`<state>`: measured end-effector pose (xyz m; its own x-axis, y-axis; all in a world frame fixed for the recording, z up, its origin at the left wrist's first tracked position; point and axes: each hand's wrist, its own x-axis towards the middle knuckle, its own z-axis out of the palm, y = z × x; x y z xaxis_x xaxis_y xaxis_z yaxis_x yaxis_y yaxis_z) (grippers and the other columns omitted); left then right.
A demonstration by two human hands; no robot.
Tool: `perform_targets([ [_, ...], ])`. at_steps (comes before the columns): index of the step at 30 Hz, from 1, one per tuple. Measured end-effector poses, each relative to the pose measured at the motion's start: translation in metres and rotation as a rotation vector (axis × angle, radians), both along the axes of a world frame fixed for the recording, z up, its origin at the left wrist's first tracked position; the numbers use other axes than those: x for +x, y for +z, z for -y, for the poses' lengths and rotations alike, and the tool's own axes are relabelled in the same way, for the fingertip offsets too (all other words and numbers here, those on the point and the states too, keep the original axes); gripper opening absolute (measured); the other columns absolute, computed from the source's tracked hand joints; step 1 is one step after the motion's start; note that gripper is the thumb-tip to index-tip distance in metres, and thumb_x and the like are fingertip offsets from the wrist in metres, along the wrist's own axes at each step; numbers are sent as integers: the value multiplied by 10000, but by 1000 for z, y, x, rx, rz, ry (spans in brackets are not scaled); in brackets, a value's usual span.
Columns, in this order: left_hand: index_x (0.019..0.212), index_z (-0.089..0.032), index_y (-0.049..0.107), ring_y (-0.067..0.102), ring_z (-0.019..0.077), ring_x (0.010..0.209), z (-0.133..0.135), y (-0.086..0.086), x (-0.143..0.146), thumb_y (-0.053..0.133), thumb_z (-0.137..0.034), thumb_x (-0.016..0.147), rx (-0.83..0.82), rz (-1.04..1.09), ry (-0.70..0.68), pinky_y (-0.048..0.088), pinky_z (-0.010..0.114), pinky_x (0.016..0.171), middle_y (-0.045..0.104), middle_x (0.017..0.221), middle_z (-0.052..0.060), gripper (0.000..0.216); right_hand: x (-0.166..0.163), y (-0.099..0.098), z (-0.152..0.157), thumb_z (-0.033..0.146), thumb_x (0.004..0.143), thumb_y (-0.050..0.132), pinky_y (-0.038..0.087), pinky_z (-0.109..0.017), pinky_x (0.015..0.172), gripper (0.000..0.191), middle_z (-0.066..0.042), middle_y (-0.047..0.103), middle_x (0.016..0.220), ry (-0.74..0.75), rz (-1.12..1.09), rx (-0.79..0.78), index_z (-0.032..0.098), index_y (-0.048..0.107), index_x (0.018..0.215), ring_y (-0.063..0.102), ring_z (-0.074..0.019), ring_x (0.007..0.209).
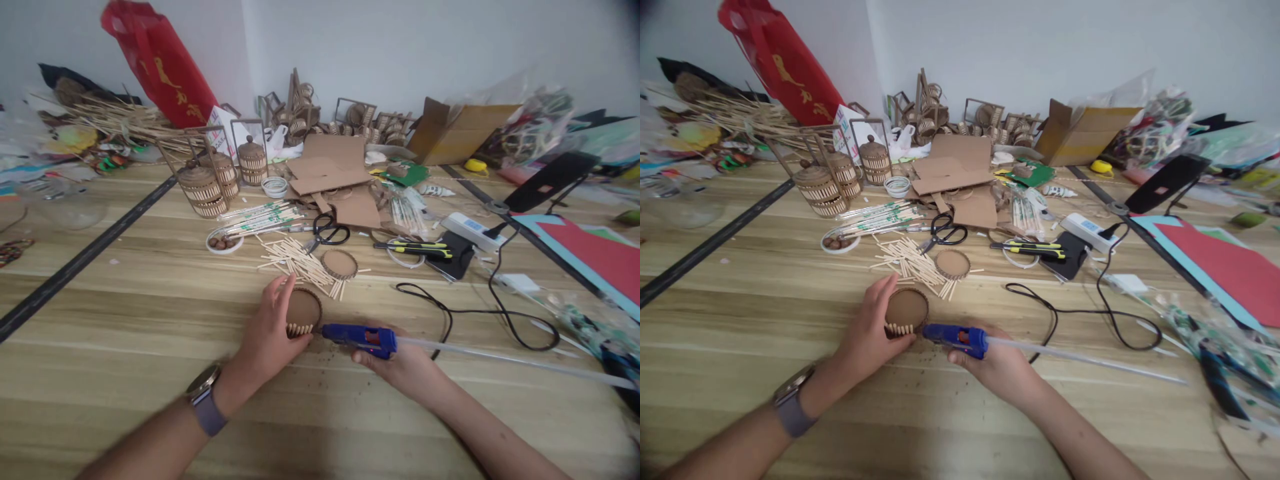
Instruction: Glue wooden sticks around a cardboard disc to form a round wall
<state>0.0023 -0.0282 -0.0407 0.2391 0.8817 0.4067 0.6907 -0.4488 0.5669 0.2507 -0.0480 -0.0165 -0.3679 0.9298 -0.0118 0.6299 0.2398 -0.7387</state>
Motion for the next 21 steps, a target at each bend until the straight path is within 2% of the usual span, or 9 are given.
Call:
perform_targets([
  [3, 1535, -308, 92, 399, 373, 1371, 0, -1, 0, 787, -147, 677, 2, 0, -2, 421, 582, 1073, 359, 1465, 168, 1116, 3, 0, -3, 534, 831, 595, 558, -351, 763, 355, -83, 758, 918, -60, -36, -26, 216, 727, 920, 696, -263, 856],
  [6, 1533, -311, 92, 395, 368, 1375, 0, -1, 0, 788, -144, 675, 3, 1, 0, 418, 581, 1076, 358, 1466, 166, 1117, 15, 11, -11, 629, 802, 602, 555, -350, 785, 459, -82, 748, 924, -47, -110, -139, 204, 726, 925, 684, -251, 867],
  [8, 1531, -310, 99, 392, 370, 1377, 0, -1, 0, 788, -139, 671, 4, 4, 3, 417, 583, 1077, 356, 1467, 167, 1115, 26, 21, -16, 719, 747, 620, 541, -299, 653, 550, -66, 714, 783, -8, -150, -302, 182, 711, 828, 649, -197, 700],
  [10, 1531, -301, 108, 399, 375, 1371, 0, -2, 0, 786, -136, 669, 11, -3, 5, 415, 586, 1076, 360, 1462, 173, 1109, 38, 29, -20, 778, 702, 620, 461, -246, 500, 622, -47, 662, 679, 43, -165, -505, 162, 691, 748, 550, -128, 529],
  [13, 1530, -300, 117, 413, 375, 1360, 0, -3, 0, 781, -135, 672, 13, -10, 7, 415, 585, 1077, 369, 1452, 173, 1097, 51, 34, -22, 801, 695, 602, 380, -218, 435, 657, -42, 638, 649, 41, -130, -645, 149, 680, 732, 484, -94, 466],
  [15, 1529, -309, 111, 422, 367, 1355, 0, -3, 0, 775, -131, 676, -8, 2, 3, 423, 578, 1075, 364, 1454, 167, 1095, 56, 33, -22, 805, 728, 558, 368, -215, 428, 663, -31, 612, 590, -8, -27, -607, 154, 678, 719, 485, -102, 459],
  [17, 1527, -319, 104, 425, 364, 1355, -1, -3, 0, 772, -122, 673, -29, 14, -5, 432, 573, 1070, 354, 1462, 162, 1102, 61, 30, -23, 791, 778, 501, 341, -216, 416, 652, -19, 572, 514, -56, 137, -480, 170, 661, 658, 476, -109, 440],
  [21, 1526, -324, 101, 409, 374, 1369, -2, -5, 0, 771, -112, 665, -34, 15, -9, 432, 583, 1068, 349, 1472, 159, 1112, 65, 32, -29, 622, 877, 502, 320, -247, 428, 503, -42, 629, 549, -209, 516, -16, 215, 667, 633, 553, -161, 487],
])
